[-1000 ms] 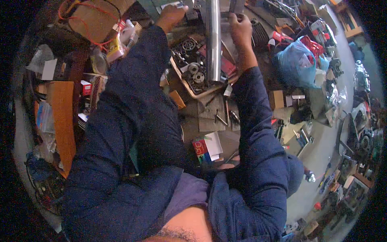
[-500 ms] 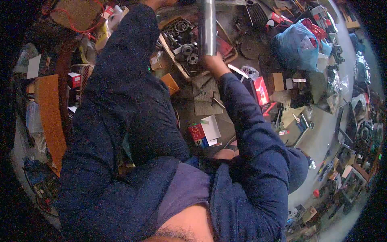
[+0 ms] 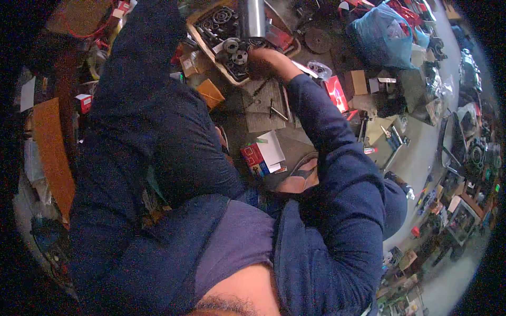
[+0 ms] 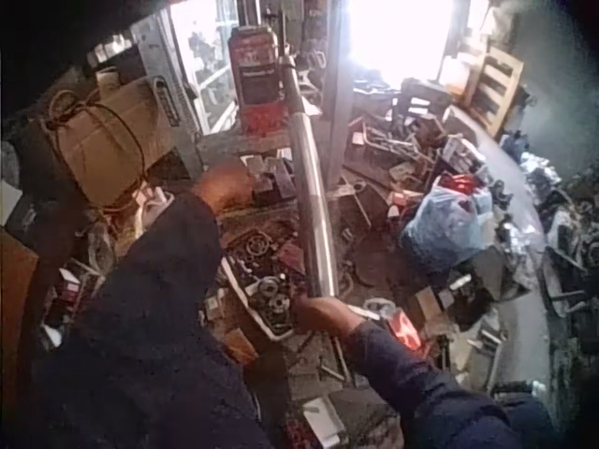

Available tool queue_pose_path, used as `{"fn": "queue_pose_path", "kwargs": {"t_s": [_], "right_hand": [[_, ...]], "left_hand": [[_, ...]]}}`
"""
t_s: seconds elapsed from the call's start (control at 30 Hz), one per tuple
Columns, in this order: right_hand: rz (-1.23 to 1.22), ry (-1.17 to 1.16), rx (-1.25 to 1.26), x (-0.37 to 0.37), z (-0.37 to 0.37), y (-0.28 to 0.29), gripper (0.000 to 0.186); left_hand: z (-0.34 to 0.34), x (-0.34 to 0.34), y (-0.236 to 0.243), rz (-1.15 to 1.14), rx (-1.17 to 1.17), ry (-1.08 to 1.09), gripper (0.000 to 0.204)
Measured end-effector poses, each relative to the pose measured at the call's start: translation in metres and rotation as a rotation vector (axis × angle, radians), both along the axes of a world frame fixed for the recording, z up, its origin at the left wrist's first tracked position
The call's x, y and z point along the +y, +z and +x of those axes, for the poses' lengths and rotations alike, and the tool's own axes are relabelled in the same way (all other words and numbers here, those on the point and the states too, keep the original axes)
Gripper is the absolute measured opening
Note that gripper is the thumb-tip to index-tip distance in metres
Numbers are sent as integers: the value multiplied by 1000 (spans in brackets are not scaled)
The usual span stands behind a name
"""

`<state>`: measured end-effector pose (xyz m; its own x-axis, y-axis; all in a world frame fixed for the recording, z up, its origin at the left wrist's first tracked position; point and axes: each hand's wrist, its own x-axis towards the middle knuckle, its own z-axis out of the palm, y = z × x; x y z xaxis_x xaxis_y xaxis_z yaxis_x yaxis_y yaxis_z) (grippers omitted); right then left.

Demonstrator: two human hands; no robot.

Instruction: The person cleans and inspects motorcycle engine components including a camshaft, using a cloth and a spray cleaner while sitting on the floor of a workshop.

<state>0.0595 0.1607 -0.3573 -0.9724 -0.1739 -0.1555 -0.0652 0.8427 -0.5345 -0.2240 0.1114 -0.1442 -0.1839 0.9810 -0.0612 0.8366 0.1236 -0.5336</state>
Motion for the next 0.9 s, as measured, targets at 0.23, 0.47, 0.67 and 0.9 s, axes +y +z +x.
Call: {"fn": "queue_pose_path", "kwargs": {"t_s": [0.23, 0.47, 0.67, 0.9], "right_hand": [[-136, -58, -151, -34, 79, -1, 17], [-2, -103, 37, -40, 111, -16, 12], [252, -231, -91, -58, 95, -27, 15], [217, -178, 118, -50, 104, -70, 15]], "left_hand": [[44, -15, 32, 359, -471, 214, 31], [52, -15, 36, 387, -519, 152, 37], [52, -16, 47, 332, -586, 201, 31], [68, -34, 78, 113, -533, 346, 32]]}}
